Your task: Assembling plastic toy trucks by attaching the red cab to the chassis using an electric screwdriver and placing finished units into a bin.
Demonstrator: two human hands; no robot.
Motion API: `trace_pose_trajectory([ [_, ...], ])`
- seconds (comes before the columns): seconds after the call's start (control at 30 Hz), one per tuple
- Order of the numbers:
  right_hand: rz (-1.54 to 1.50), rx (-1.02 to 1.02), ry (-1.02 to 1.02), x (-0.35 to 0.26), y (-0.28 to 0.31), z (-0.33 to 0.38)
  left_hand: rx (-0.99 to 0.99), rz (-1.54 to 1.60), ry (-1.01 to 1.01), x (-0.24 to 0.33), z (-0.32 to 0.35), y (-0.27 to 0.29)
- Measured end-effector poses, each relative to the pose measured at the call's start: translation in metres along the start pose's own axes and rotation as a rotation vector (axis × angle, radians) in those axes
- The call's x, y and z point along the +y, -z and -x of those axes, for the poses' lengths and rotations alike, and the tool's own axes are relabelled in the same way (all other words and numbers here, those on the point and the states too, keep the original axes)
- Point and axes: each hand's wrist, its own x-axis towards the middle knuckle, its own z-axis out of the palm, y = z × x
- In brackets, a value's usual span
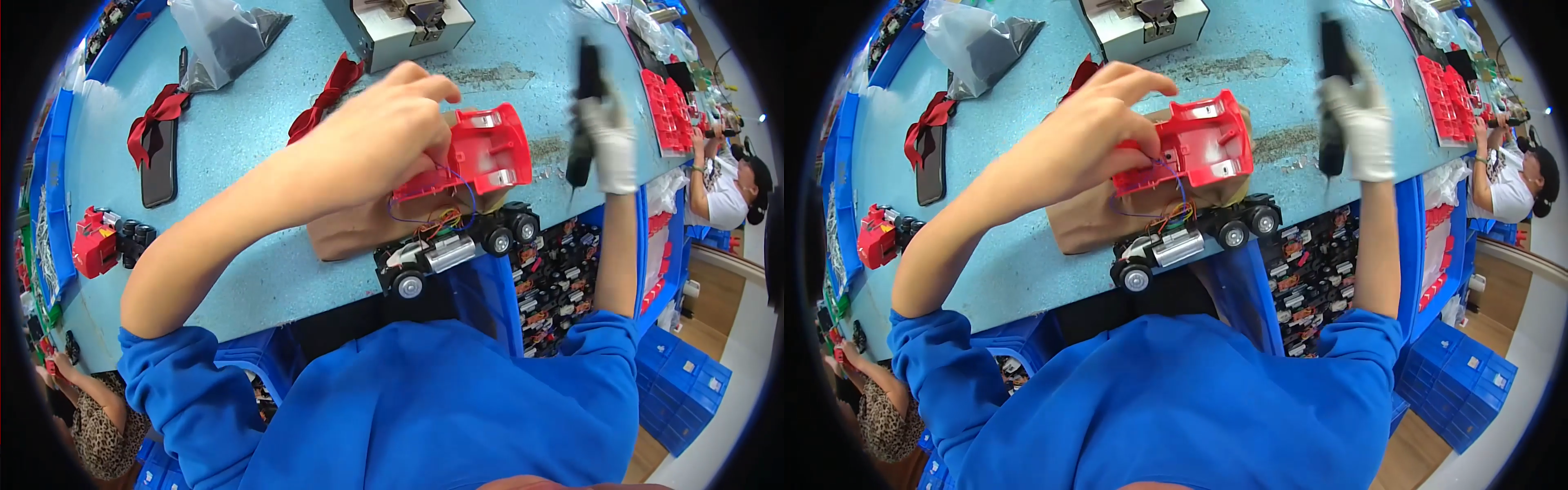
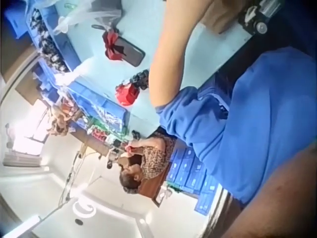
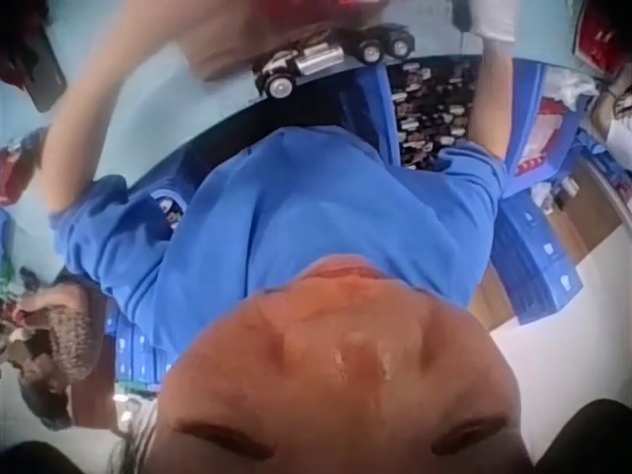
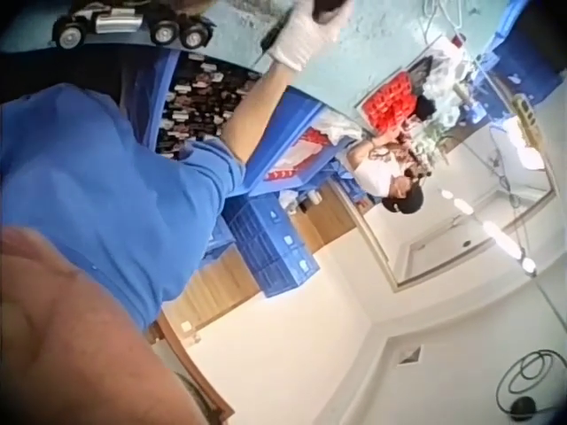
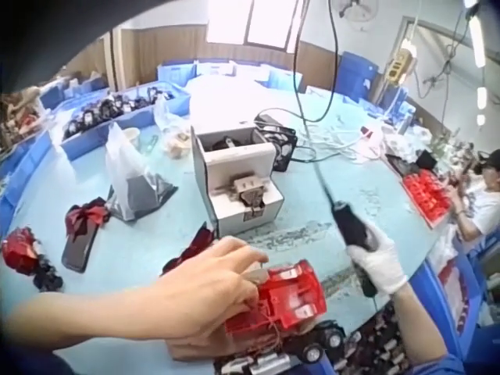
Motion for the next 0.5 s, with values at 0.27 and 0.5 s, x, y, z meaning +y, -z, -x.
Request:
trace_pose_trajectory([
  [0.27,-1.208,-0.126,0.344,-0.090,-0.006,-0.089,-0.457,0.116,0.284,0.004,-0.011,-0.015],
  [0.5,-0.858,0.075,0.574,-0.149,-0.123,-0.097,-0.529,0.197,0.303,0.003,-0.009,-0.013],
])
